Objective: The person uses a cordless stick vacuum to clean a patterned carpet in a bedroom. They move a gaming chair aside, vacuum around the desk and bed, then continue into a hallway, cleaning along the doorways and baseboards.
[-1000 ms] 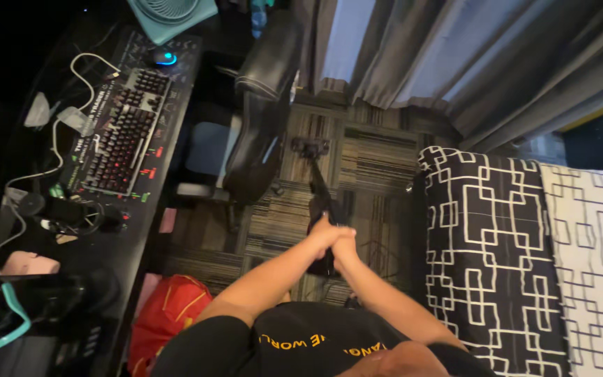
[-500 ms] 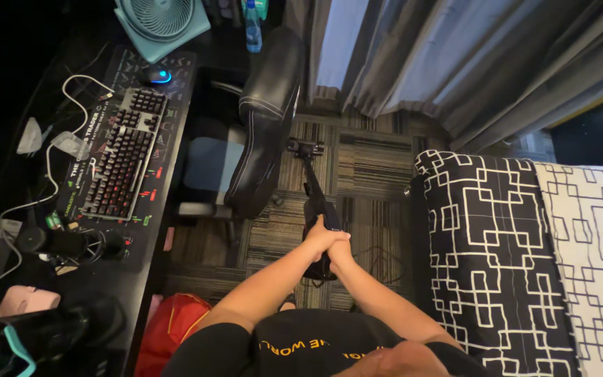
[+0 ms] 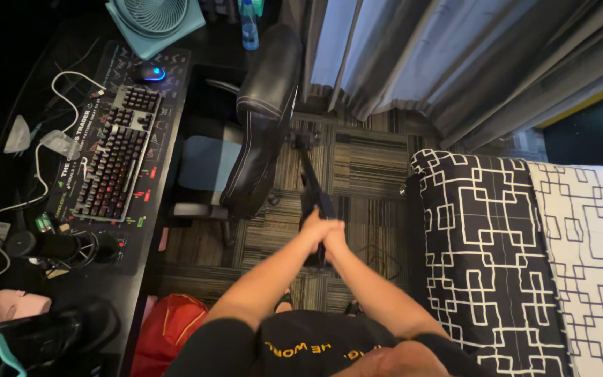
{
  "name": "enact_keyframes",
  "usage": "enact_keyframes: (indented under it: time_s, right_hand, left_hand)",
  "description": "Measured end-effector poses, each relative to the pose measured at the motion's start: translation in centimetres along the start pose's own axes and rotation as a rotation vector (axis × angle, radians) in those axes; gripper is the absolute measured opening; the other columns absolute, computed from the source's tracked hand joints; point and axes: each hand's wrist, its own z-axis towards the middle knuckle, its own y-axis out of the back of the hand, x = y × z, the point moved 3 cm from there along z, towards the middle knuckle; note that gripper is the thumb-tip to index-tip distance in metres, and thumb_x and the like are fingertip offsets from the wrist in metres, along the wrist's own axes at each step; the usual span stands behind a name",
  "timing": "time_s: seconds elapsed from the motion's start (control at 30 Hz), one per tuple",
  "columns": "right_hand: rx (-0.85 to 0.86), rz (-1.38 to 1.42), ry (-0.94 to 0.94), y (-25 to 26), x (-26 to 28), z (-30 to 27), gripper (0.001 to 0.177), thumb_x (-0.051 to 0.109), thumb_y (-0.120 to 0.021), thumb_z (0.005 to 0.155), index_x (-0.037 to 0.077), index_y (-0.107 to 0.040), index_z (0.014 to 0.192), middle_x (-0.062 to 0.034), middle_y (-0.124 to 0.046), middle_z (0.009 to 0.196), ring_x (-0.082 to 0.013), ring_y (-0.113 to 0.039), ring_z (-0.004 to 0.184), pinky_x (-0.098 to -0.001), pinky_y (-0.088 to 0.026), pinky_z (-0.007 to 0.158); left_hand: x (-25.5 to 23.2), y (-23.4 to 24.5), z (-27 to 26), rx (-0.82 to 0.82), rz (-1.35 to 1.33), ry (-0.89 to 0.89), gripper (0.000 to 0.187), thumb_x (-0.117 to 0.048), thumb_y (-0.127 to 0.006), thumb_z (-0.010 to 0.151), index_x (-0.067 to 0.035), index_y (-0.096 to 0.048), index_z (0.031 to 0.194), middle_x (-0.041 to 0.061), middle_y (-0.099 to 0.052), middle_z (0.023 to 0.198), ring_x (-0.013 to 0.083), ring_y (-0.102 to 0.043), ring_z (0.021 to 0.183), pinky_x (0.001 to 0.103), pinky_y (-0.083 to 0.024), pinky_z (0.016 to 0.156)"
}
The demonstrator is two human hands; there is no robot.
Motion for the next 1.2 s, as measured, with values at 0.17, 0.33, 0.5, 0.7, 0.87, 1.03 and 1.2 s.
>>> enact_keyframes:
  time_s: [0.17, 0.33, 0.5, 0.7, 0.87, 1.03, 1.2]
  right_hand:
    - [0.002, -0.036, 0.037, 1.5, -1.1, -2.2, 0.031, 0.031, -0.046, 0.102, 0.014, -0.058, 0.125, -0.0064, -0.067, 0.118, -0.0199, -0.063, 0.106, -0.0372, -0.05, 0.088]
    - [-0.032, -0.068, 0.038, -2.4, 1.2, 3.2, 0.035, 0.035, -0.044, 0.103, 0.014, -0.057, 0.128, -0.007, -0.066, 0.119, -0.0212, -0.062, 0.109, -0.037, -0.048, 0.092]
    - [-0.038, -0.097, 0.012, -2.5, 2.3, 4.1, 0.04, 0.038, -0.043, 0.103, 0.013, -0.056, 0.131, -0.0075, -0.066, 0.121, -0.0224, -0.061, 0.112, -0.0368, -0.047, 0.095]
    - [-0.033, -0.099, -0.003, 1.3, 0.5, -0.6, 0.045, 0.042, -0.041, 0.104, 0.013, -0.056, 0.135, -0.0082, -0.065, 0.123, -0.024, -0.059, 0.116, -0.0366, -0.045, 0.099]
    - [0.331, 0.032, 0.236, 1.4, 2.3, -0.5, 0.062, 0.039, -0.045, 0.103, 0.015, -0.036, 0.159, -0.0001, -0.046, 0.159, -0.0133, -0.042, 0.146, -0.0276, -0.028, 0.118]
    - [-0.043, -0.448, 0.096, -0.2, 2.3, 1.3, 0.051, 0.037, -0.052, 0.1, 0.013, -0.057, 0.144, -0.0123, -0.063, 0.144, -0.0234, -0.057, 0.134, -0.0363, -0.043, 0.108]
    - [-0.034, -0.422, 0.067, 0.2, 1.8, 0.9, 0.055, 0.041, -0.052, 0.098, 0.011, -0.057, 0.144, -0.0137, -0.062, 0.144, -0.0254, -0.057, 0.135, -0.0372, -0.044, 0.107]
  left_hand:
    - [0.9, 0.0, -2.4, -0.058, 0.138, -0.014, 0.077, -0.02, -0.092, 0.065, -0.005, -0.058, 0.133, 0.016, -0.071, 0.119, 0.0294, -0.068, 0.111, 0.042, -0.053, 0.097]
    - [-2.1, 1.3, 2.8, -0.019, -0.016, -0.161, 0.068, -0.018, -0.088, 0.066, -0.001, -0.062, 0.126, 0.019, -0.074, 0.11, 0.0306, -0.071, 0.1, 0.044, -0.056, 0.089]
    - [-2.8, 1.5, 3.4, -0.082, -0.061, -0.047, 0.071, -0.017, -0.087, 0.068, -0.007, -0.056, 0.131, 0.016, -0.071, 0.11, 0.0285, -0.07, 0.101, 0.046, -0.056, 0.086]
    - [0.8, -2.8, -3.2, -0.013, -0.111, -0.019, 0.071, -0.016, -0.089, 0.064, -0.005, -0.06, 0.129, 0.015, -0.074, 0.111, 0.0282, -0.071, 0.101, 0.043, -0.056, 0.09]
    - [1.0, -2.4, -2.3, 0.037, -0.068, -0.088, 0.071, -0.017, -0.089, 0.068, -0.008, -0.058, 0.132, 0.009, -0.072, 0.116, 0.0225, -0.068, 0.109, 0.038, -0.051, 0.097]
    - [-0.5, 0.1, 1.5, 0.038, -0.049, -0.061, 0.072, -0.018, -0.087, 0.067, -0.004, -0.057, 0.131, 0.017, -0.072, 0.111, 0.031, -0.07, 0.105, 0.046, -0.055, 0.092]
    - [0.2, 0.0, 0.9, -0.002, -0.09, 0.032, 0.077, -0.019, -0.086, 0.068, -0.007, -0.051, 0.135, 0.019, -0.07, 0.114, 0.0338, -0.07, 0.105, 0.05, -0.055, 0.089]
